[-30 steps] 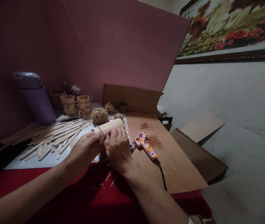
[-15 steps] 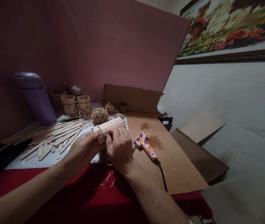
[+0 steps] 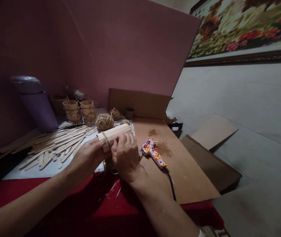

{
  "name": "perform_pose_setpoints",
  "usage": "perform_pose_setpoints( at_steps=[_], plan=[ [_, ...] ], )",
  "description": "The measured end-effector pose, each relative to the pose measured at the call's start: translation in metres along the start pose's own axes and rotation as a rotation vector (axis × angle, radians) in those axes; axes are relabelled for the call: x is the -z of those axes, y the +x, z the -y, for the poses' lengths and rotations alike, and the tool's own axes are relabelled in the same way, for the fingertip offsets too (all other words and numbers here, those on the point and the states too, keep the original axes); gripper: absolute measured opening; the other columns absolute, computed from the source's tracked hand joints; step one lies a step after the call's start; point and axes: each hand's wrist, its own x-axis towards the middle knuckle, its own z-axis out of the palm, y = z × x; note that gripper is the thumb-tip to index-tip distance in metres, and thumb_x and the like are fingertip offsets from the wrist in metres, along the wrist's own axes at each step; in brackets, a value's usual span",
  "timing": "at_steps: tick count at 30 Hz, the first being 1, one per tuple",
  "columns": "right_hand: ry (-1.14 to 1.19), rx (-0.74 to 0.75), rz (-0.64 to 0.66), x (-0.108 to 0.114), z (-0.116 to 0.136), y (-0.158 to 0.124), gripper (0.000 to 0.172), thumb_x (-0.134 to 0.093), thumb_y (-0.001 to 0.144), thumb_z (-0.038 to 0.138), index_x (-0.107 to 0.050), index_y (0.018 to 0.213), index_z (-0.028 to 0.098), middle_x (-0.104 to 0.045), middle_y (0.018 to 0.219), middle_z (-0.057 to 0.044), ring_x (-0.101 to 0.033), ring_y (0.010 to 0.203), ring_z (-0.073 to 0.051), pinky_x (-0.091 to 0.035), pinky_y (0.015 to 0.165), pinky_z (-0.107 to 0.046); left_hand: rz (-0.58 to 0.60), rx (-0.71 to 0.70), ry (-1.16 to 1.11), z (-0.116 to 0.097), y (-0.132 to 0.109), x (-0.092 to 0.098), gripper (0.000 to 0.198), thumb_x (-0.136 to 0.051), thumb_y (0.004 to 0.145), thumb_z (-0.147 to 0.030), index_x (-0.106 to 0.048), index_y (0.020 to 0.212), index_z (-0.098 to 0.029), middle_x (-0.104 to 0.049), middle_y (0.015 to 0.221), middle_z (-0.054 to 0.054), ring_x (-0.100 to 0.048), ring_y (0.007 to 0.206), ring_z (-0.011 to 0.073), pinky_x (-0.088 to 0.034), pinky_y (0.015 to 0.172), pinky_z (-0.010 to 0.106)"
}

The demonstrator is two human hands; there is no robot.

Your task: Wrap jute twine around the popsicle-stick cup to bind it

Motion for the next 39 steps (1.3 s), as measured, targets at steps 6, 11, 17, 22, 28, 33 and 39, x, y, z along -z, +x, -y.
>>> perform_pose_setpoints(
  at_steps=[6, 11, 17, 22, 28, 33, 39],
  plan=[
    [0.182, -0.182, -0.186, 0.008, -0.002, 0.003, 0.011, -0.041, 0.095, 0.023, -0.051, 0.090, 0.020, -0.059, 0.084, -0.006, -0.055, 0.080, -0.020, -0.045, 0.073, -0.034, -0.059, 0.092, -0.086, -0.008, 0.003, 0.001, 0.027, -0.059, 0.083, -0.020, -0.065, 0.106, -0.007, -0.069, 0.112, 0.020, -0.065, 0.100, 0.0289, -0.057, 0.080, 0.041],
    [0.308, -0.324, -0.304, 0.013, -0.007, 0.009, 0.018, -0.038, 0.095, 0.026, -0.054, 0.100, 0.018, -0.061, 0.096, -0.009, -0.057, 0.092, -0.021, -0.045, 0.083, -0.039, -0.149, 0.096, 0.017, -0.012, 0.007, 0.008, 0.029, -0.068, 0.072, -0.009, -0.066, 0.101, -0.007, -0.070, 0.106, 0.017, -0.068, 0.086, 0.0224, -0.059, 0.063, 0.028],
    [0.600, -0.582, -0.119, 0.008, -0.023, 0.018, 0.052, -0.056, 0.081, 0.057, -0.055, 0.112, 0.015, -0.060, 0.116, -0.016, -0.055, 0.109, -0.027, -0.044, 0.092, -0.045, -0.026, 0.066, 0.108, -0.018, 0.011, 0.013, 0.034, -0.068, 0.065, -0.008, -0.067, 0.098, -0.008, -0.071, 0.102, 0.015, -0.066, 0.073, 0.0186, -0.054, 0.049, 0.023],
    [0.879, -0.703, 0.075, 0.005, -0.024, 0.021, 0.061, -0.065, 0.069, 0.064, -0.060, 0.103, 0.015, -0.068, 0.099, -0.012, -0.062, 0.091, -0.023, -0.049, 0.079, -0.034, -0.034, 0.045, 0.169, -0.024, 0.015, 0.016, 0.028, -0.065, 0.061, -0.007, -0.066, 0.089, -0.007, -0.072, 0.089, 0.015, -0.066, 0.067, 0.0194, -0.055, 0.048, 0.026],
    [0.875, -0.728, 0.024, 0.001, -0.023, 0.018, 0.061, -0.069, 0.066, 0.063, -0.059, 0.100, 0.014, -0.067, 0.095, -0.009, -0.061, 0.085, -0.020, -0.047, 0.074, -0.030, -0.052, -0.015, 0.246, -0.027, 0.016, 0.020, 0.025, -0.072, 0.063, -0.014, -0.067, 0.087, -0.007, -0.070, 0.085, 0.012, -0.065, 0.066, 0.0181, -0.055, 0.047, 0.025],
    [0.837, -0.782, 0.011, -0.003, -0.023, 0.016, 0.064, -0.069, 0.062, 0.066, -0.058, 0.099, 0.014, -0.064, 0.092, -0.008, -0.059, 0.083, -0.019, -0.046, 0.072, -0.029, -0.075, -0.079, 0.311, -0.027, 0.016, 0.022, 0.025, -0.075, 0.063, -0.021, -0.067, 0.083, -0.009, -0.066, 0.077, 0.007, -0.060, 0.061, 0.0152, -0.052, 0.040, 0.023],
    [0.816, -0.811, 0.002, -0.004, -0.022, 0.014, 0.062, -0.070, 0.061, 0.067, -0.058, 0.093, 0.015, -0.064, 0.088, -0.006, -0.058, 0.078, -0.018, -0.045, 0.066, -0.027, -0.096, -0.132, 0.324, -0.026, 0.017, 0.026, 0.031, -0.080, 0.060, -0.027, -0.069, 0.083, -0.010, -0.064, 0.074, 0.004, -0.058, 0.058, 0.0133, -0.048, 0.038, 0.021]
  ],
)
